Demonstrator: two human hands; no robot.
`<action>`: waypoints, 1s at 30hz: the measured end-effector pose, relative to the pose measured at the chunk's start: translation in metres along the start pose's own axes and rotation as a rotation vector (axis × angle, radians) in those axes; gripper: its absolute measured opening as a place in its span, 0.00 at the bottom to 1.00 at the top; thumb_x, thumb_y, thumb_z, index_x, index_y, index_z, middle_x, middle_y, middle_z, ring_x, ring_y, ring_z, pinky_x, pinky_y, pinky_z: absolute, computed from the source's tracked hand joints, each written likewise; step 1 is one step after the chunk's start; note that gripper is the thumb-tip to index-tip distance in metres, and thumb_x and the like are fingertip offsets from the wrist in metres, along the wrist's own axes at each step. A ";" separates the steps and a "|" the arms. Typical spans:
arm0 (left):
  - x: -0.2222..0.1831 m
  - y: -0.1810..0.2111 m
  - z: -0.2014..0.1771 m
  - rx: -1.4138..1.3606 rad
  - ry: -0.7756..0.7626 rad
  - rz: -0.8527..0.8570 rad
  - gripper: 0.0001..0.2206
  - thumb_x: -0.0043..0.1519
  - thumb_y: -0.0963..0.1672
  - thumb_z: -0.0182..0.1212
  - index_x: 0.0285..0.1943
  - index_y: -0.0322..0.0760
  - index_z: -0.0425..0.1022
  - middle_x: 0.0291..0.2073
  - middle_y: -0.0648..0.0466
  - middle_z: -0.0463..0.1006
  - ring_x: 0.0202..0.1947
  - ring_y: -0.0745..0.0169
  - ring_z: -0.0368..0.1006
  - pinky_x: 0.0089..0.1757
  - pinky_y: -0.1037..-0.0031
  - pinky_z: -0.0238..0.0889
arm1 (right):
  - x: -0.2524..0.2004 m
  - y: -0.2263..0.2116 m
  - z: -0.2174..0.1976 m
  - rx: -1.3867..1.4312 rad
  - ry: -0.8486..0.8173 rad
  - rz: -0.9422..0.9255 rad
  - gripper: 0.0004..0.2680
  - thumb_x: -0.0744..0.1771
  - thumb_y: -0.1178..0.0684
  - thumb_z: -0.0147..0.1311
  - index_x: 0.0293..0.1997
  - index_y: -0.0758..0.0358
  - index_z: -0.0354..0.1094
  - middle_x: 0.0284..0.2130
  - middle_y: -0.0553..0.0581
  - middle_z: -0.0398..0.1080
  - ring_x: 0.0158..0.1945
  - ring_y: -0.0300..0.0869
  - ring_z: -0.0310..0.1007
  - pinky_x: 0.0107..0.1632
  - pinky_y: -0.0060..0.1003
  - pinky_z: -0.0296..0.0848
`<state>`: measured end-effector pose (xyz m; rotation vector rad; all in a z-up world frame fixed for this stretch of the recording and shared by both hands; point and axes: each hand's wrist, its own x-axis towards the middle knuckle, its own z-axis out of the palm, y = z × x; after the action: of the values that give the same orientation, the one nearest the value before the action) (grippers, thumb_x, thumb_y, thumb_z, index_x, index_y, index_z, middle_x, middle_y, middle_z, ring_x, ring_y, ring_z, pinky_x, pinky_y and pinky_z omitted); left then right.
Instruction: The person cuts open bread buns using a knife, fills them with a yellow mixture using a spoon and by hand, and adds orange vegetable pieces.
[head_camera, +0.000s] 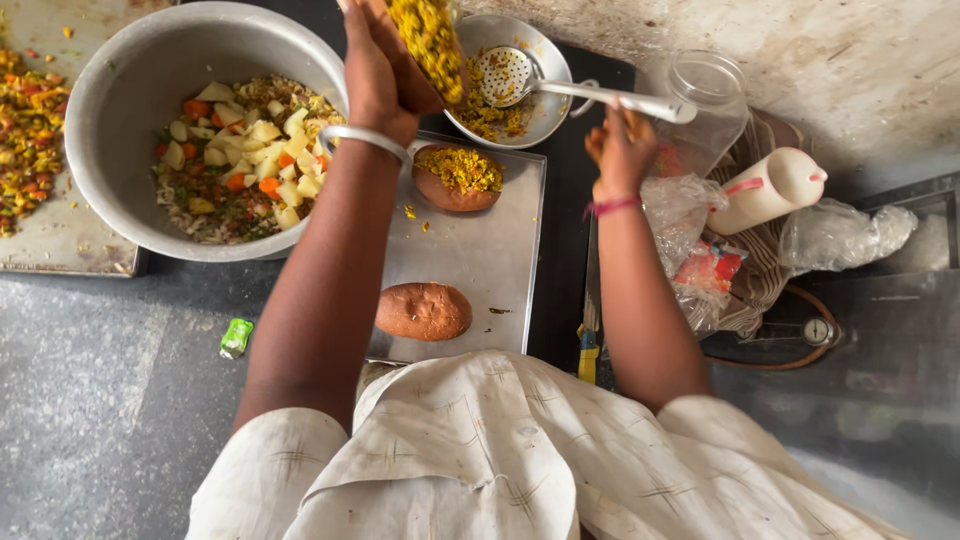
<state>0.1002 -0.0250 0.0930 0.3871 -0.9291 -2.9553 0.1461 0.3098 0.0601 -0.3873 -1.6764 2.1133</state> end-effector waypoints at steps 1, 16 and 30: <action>-0.013 -0.001 0.009 -0.038 -0.013 -0.023 0.30 0.62 0.62 0.46 0.55 0.39 0.71 0.32 0.51 0.81 0.29 0.55 0.80 0.37 0.62 0.79 | -0.016 -0.009 -0.006 0.003 0.007 -0.005 0.09 0.68 0.50 0.64 0.42 0.65 0.72 0.28 0.49 0.68 0.25 0.35 0.70 0.27 0.32 0.75; 0.019 -0.073 0.048 -0.181 -0.246 -0.248 0.28 0.70 0.56 0.32 0.64 0.36 0.67 0.53 0.44 0.79 0.54 0.48 0.78 0.55 0.54 0.72 | -0.063 -0.095 0.126 -1.148 -0.743 -1.092 0.27 0.76 0.37 0.38 0.78 0.73 0.44 0.76 0.74 0.47 0.79 0.60 0.43 0.78 0.51 0.45; 0.044 -0.079 0.031 0.016 0.037 -0.353 0.24 0.70 0.57 0.43 0.21 0.51 0.59 0.09 0.63 0.59 0.07 0.68 0.52 0.17 0.69 0.52 | 0.069 -0.041 0.127 -0.113 -0.718 -0.102 0.21 0.73 0.43 0.45 0.57 0.79 0.69 0.54 0.69 0.75 0.62 0.54 0.75 0.70 0.47 0.69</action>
<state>0.0546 0.0536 0.0631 0.6691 -0.9708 -3.2388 0.0331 0.2425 0.1329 0.4833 -2.1304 2.2249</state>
